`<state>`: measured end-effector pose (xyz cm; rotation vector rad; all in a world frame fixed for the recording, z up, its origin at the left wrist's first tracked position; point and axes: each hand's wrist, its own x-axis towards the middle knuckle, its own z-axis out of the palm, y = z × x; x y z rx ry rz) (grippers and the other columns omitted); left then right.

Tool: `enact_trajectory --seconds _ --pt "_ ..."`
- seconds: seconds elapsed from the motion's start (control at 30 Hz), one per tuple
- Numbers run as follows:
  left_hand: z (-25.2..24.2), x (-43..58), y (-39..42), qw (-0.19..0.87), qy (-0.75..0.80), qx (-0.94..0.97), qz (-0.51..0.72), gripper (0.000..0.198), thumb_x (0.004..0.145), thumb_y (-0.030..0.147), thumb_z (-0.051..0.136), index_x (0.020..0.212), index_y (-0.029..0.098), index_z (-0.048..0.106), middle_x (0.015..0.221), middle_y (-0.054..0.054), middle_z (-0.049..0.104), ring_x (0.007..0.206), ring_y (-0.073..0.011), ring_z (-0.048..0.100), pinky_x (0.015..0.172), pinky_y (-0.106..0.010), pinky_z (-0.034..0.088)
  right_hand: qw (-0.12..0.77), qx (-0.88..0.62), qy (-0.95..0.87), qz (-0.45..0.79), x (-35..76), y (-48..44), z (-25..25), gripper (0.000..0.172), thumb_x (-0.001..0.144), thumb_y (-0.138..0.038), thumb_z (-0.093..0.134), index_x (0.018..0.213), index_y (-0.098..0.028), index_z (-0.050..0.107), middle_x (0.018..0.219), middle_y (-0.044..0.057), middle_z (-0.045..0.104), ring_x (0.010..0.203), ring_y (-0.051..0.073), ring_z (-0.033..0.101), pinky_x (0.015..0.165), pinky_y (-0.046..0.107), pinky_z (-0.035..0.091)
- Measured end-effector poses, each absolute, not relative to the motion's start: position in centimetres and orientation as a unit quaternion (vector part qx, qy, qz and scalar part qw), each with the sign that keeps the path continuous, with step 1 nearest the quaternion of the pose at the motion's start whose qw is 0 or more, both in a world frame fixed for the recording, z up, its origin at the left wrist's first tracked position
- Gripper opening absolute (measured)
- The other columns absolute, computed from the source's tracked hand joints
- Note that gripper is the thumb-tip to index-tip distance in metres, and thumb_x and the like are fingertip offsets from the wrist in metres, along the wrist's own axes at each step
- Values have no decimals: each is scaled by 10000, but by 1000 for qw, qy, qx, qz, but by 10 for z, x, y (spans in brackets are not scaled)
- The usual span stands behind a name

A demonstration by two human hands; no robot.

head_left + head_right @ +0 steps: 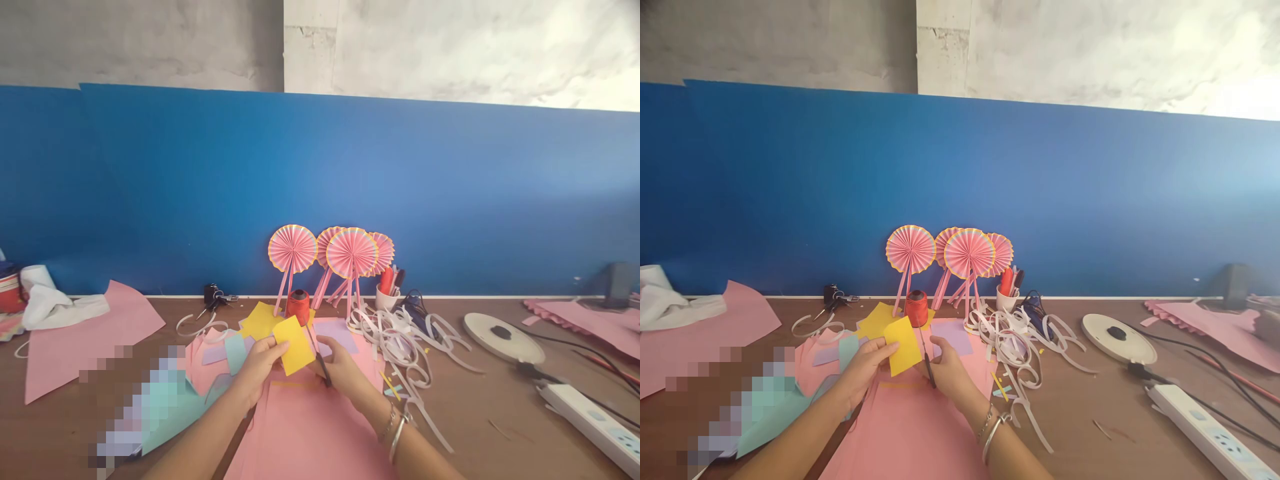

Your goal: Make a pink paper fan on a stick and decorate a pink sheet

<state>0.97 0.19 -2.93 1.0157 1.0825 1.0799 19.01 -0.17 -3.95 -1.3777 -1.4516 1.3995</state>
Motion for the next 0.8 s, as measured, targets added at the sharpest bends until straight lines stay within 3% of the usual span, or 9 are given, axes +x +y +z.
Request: enact_trajectory --seconds 0.13,0.27,0.47,0.8 --pt "-27 1 9 531 501 448 516 367 668 432 664 883 136 689 860 -93 726 724 -203 641 611 -266 422 331 -507 -572 553 193 -1 -37 659 707 -424 695 1234 -116 447 575 -42 550 516 103 481 478 215 338" --pt "-25 -8 15 518 504 430 541 395 660 442 670 917 142 680 908 -104 724 785 -228 656 654 -287 447 304 -470 -600 571 193 -5 -30 507 701 -459 694 1045 -108 571 589 -29 549 542 97 486 523 221 363" --pt "-25 -10 15 517 506 421 547 381 655 423 672 903 133 679 911 -113 724 789 -237 660 669 -305 453 274 -461 -627 565 191 -9 -24 477 686 -500 696 954 -116 604 584 -34 533 526 89 473 498 212 357" --pt "-24 -6 12 529 502 430 533 360 669 415 644 904 144 677 862 -87 729 758 -215 658 655 -282 446 280 -451 -625 573 189 -8 -31 469 685 -473 705 962 -109 602 564 -35 539 500 86 486 471 203 355"
